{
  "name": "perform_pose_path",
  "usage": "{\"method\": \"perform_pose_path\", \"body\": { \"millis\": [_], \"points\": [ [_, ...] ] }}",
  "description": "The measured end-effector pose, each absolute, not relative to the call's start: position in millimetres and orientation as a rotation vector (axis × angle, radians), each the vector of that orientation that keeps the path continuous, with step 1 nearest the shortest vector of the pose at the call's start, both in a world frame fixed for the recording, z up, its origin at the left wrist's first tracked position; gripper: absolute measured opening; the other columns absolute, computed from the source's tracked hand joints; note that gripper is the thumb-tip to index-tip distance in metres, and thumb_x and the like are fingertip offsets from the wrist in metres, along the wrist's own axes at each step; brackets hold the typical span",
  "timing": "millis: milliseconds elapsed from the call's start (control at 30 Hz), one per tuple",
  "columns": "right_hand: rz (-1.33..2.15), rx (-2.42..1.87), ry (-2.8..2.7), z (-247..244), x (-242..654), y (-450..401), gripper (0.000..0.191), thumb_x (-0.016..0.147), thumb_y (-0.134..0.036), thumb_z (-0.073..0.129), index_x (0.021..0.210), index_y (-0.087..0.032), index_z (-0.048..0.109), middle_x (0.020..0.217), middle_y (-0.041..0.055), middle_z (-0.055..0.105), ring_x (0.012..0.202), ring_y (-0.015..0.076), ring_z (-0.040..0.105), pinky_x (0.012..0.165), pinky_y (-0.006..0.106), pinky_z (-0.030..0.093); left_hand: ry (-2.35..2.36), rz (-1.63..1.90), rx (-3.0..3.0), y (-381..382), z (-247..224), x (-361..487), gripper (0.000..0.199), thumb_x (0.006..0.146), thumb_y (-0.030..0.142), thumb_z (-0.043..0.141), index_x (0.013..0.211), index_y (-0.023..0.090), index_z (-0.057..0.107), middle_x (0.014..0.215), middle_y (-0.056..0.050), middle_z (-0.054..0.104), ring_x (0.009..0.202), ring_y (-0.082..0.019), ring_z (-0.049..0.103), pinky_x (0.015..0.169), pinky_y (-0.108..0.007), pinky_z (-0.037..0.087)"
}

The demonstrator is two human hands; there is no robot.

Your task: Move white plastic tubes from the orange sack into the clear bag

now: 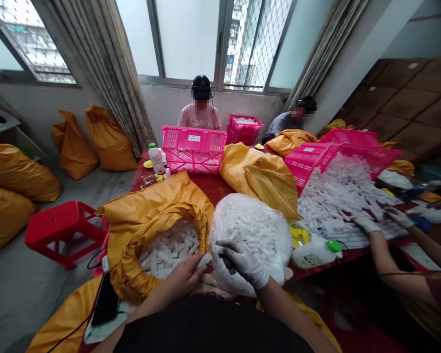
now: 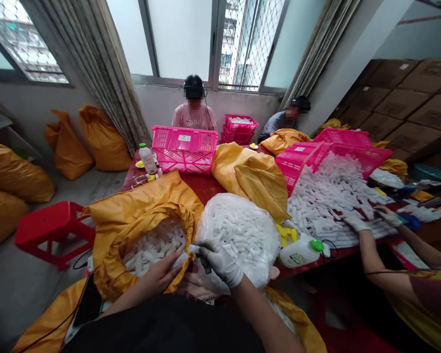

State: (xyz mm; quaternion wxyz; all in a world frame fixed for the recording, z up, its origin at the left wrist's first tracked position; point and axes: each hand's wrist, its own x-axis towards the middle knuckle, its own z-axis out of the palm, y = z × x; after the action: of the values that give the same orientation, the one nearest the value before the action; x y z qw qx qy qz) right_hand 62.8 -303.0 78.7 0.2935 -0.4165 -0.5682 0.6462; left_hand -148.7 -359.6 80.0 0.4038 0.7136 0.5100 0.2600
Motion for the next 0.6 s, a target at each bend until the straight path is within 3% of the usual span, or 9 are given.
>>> {"method": "perform_pose_path", "body": {
  "millis": [100,200,300,367,433,500,600],
  "points": [
    [1.691,-1.016,-1.589,98.9,56.7,-315.9,0.02,0.073,-0.038,0.067,0.086,-0.022,0.07,0.069,-0.0006,0.063,0.059,0.0115,0.054,0.057,0.024,0.045,1.166,0.64,1.777,-362.4,89.3,-147.9,0.032,0.088,0.038,0.043,0.111,0.027,0.061,0.105,-0.001,0.067,0.096,-0.022,0.061,0.086,-0.032,0.045],
    [1.64,-0.933,-1.535,100.7,47.6,-326.9,0.017,0.064,-0.034,0.076,0.075,-0.023,0.07,0.076,0.0003,0.067,0.073,0.0154,0.058,0.073,0.028,0.047,1.034,0.613,1.693,-367.7,87.1,-145.2,0.027,0.088,0.038,0.045,0.103,0.027,0.064,0.098,0.001,0.067,0.091,-0.021,0.061,0.082,-0.031,0.045],
    [1.521,-0.926,-1.304,89.0,32.7,-340.1,0.026,0.072,-0.041,0.069,0.091,-0.026,0.065,0.087,-0.0008,0.065,0.076,0.0138,0.059,0.072,0.027,0.047,0.994,0.695,1.517,-373.6,81.5,-140.2,0.028,0.088,0.04,0.045,0.105,0.026,0.061,0.099,0.001,0.065,0.095,-0.02,0.058,0.084,-0.03,0.043],
    [1.458,-0.916,-1.164,81.1,20.9,-349.5,0.025,0.076,-0.045,0.064,0.092,-0.025,0.061,0.093,-0.0002,0.064,0.083,0.014,0.059,0.076,0.028,0.048,0.956,0.777,1.313,-376.5,76.6,-136.2,0.029,0.082,0.044,0.054,0.102,0.024,0.061,0.096,0.0,0.063,0.092,-0.018,0.057,0.082,-0.028,0.043],
    [1.48,-0.886,-1.09,75.8,9.9,-358.9,0.026,0.079,-0.048,0.06,0.083,-0.022,0.06,0.085,0.002,0.066,0.08,0.0157,0.06,0.076,0.03,0.049,0.908,0.788,1.16,-379.0,70.3,-132.4,0.036,0.073,0.052,0.062,0.09,0.02,0.06,0.077,0.0,0.061,0.073,-0.015,0.056,0.066,-0.025,0.044],
    [1.543,-0.854,-1.041,72.7,1.7,-367.8,0.031,0.082,-0.05,0.056,0.077,-0.02,0.061,0.075,0.0034,0.066,0.071,0.0168,0.061,0.071,0.033,0.05,0.865,0.73,1.088,-381.9,64.2,-129.7,0.045,0.068,0.063,0.058,0.074,0.018,0.055,0.055,0.003,0.051,0.048,-0.011,0.046,0.046,-0.023,0.036],
    [1.554,-0.834,-0.941,69.5,-3.8,-378.8,0.031,0.082,-0.05,0.055,0.075,-0.02,0.06,0.07,0.0019,0.065,0.064,0.0154,0.061,0.067,0.032,0.051,0.845,0.667,1.04,-388.7,61.0,-130.0,0.045,0.072,0.063,0.053,0.066,0.018,0.05,0.048,0.004,0.047,0.036,-0.006,0.034,0.039,-0.021,0.023]
  ]
}}
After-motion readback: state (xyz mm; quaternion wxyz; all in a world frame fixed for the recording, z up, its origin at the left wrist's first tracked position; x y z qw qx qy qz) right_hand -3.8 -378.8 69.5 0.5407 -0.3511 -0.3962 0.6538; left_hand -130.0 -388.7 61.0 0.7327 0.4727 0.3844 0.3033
